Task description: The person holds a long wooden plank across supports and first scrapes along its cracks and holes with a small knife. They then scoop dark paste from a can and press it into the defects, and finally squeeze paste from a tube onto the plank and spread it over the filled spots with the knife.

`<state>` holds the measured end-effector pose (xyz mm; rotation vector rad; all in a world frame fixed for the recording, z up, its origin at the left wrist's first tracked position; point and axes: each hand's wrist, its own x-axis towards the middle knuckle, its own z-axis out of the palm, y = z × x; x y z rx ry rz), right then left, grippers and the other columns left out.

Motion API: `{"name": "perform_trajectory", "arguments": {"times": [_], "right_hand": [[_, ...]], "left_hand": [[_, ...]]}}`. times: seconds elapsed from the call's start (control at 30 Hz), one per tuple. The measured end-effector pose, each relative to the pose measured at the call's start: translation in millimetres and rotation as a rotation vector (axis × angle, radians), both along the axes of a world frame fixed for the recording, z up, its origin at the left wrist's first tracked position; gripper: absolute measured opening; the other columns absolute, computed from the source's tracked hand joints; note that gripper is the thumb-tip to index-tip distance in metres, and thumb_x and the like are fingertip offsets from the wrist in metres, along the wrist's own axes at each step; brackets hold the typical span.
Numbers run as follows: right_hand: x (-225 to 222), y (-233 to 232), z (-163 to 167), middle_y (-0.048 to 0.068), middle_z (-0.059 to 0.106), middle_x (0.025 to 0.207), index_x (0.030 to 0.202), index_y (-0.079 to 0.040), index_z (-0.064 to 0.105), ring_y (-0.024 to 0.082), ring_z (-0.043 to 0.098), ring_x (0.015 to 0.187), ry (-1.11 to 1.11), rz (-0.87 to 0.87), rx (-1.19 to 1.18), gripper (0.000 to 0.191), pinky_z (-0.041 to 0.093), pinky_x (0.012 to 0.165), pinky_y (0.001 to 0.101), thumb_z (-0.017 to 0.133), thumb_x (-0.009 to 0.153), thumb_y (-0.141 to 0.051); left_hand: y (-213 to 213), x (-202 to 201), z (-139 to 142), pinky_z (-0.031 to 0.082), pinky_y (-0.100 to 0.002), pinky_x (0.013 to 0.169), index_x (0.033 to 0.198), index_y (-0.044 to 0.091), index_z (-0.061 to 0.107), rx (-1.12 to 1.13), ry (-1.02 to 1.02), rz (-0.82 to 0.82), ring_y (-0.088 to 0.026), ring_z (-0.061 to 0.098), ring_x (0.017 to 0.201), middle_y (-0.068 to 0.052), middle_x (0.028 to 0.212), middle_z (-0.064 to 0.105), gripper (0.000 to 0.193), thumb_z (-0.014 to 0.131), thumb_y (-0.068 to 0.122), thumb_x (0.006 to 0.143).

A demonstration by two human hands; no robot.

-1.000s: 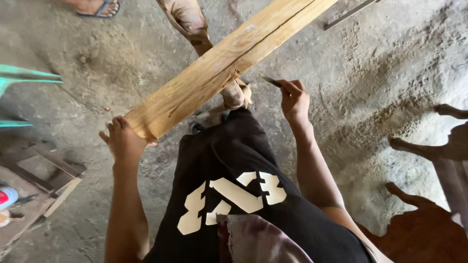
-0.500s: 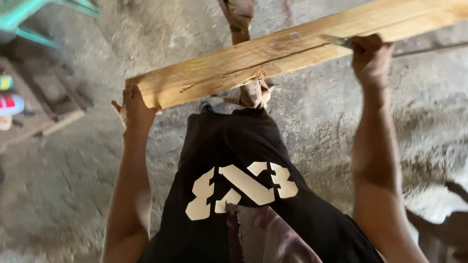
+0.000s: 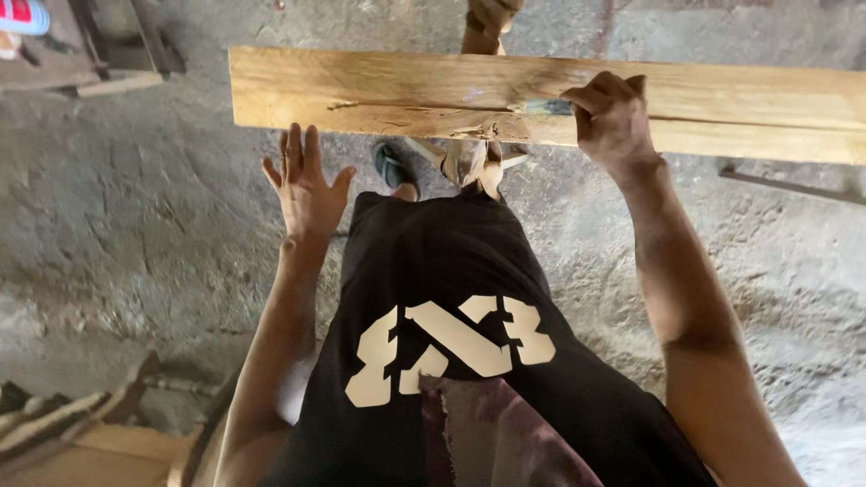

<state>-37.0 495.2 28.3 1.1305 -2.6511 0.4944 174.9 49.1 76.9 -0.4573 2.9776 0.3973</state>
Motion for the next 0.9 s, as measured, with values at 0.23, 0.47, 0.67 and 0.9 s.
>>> {"name": "perform_trajectory", "arguments": {"times": [0.23,0.47,0.67,0.9], "right_hand": [[-27.9,97.8,25.1,-0.009,0.073,0.086,0.101,-0.022,0.08,0.001,0.055,0.08,-0.156,-0.051,0.13,0.021,0.038,0.095,0.0317,0.066,0.108,-0.007],[-18.8,4.7,-36.2,-0.003,0.067,0.077,0.1,-0.02,0.083,0.004,0.049,0.065,-0.128,0.077,-0.065,0.021,0.038,0.063,0.023,0.072,0.109,-0.004],[-27.2,19.9,7.5,0.001,0.071,0.079,0.1,-0.013,0.081,0.004,0.053,0.066,-0.148,0.068,-0.081,0.021,0.036,0.059,0.0258,0.065,0.103,0.0],[-15.8,-10.9,18.4,0.0,0.069,0.073,0.093,-0.015,0.081,0.006,0.054,0.063,-0.118,0.016,0.006,0.02,0.041,0.061,0.0269,0.071,0.106,-0.004]], "left_hand": [[11.5,23.3,3.0,0.022,-0.066,0.12,0.152,0.003,0.047,0.025,0.101,0.049,-0.04,0.038,0.149,-0.022,0.158,0.045,0.074,0.08,0.035,0.094],[14.6,23.2,4.1,0.027,-0.064,0.118,0.147,0.004,0.052,0.032,0.145,0.043,-0.039,0.043,0.144,-0.021,0.152,0.05,0.069,0.081,0.031,0.091],[11.5,18.6,14.5,0.027,-0.062,0.117,0.148,0.003,0.053,-0.008,0.179,0.029,-0.039,0.044,0.143,-0.02,0.151,0.052,0.066,0.082,0.028,0.093],[19.6,21.9,15.7,0.031,-0.059,0.115,0.145,0.001,0.054,0.013,0.226,0.017,-0.04,0.046,0.14,-0.024,0.149,0.052,0.066,0.082,0.027,0.091]]}}
